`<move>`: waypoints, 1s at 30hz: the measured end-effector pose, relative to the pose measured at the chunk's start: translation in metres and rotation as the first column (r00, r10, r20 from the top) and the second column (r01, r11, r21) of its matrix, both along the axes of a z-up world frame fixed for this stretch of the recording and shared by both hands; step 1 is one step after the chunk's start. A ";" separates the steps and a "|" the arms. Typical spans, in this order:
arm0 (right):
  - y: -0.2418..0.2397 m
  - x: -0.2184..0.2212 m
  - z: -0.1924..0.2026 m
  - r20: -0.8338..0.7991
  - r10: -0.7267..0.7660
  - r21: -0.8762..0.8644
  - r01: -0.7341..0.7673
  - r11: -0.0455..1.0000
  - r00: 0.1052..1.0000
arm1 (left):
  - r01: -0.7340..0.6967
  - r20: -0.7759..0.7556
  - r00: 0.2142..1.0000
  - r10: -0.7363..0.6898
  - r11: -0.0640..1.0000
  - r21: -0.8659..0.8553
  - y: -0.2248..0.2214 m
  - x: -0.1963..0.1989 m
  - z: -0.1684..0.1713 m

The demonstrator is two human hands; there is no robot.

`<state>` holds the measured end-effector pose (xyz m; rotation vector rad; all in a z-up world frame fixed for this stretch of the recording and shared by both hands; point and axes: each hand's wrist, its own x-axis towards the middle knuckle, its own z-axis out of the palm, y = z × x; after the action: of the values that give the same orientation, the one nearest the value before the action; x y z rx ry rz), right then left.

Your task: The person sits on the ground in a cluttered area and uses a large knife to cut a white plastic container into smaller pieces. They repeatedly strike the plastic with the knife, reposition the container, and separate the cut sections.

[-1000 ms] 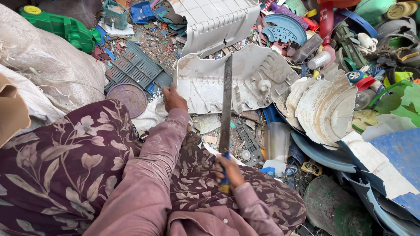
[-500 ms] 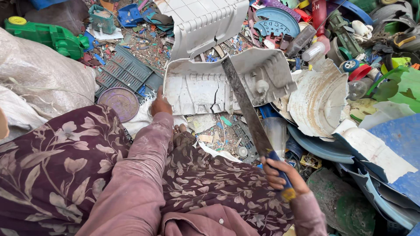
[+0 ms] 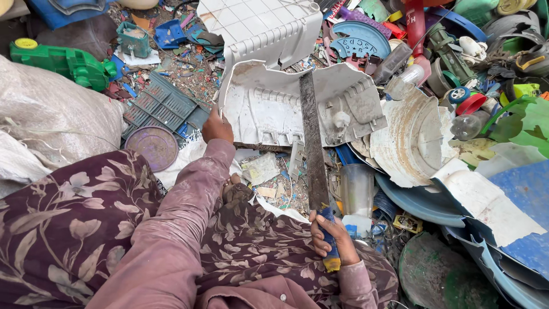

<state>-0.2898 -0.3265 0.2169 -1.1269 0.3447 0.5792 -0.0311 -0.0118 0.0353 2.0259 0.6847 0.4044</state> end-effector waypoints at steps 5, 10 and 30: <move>-0.007 0.014 -0.005 0.096 0.030 0.064 -0.036 0.997 0.995 | -0.036 0.346 0.938 0.024 0.999 0.028 -0.001 -0.008 0.067; -0.024 -0.006 -0.019 0.090 -0.068 0.390 0.027 0.921 0.994 | 0.030 0.347 0.932 -0.107 0.975 0.220 0.011 0.001 0.065; -0.184 -0.074 -0.015 -0.168 0.011 -0.136 -0.035 0.990 0.986 | -0.213 -0.047 0.957 0.286 0.584 -0.783 0.023 -0.005 -0.087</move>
<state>-0.3640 -0.5102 0.2021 -1.2198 0.5240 0.6805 -0.0358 0.0109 -0.0518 1.0572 0.9042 0.2730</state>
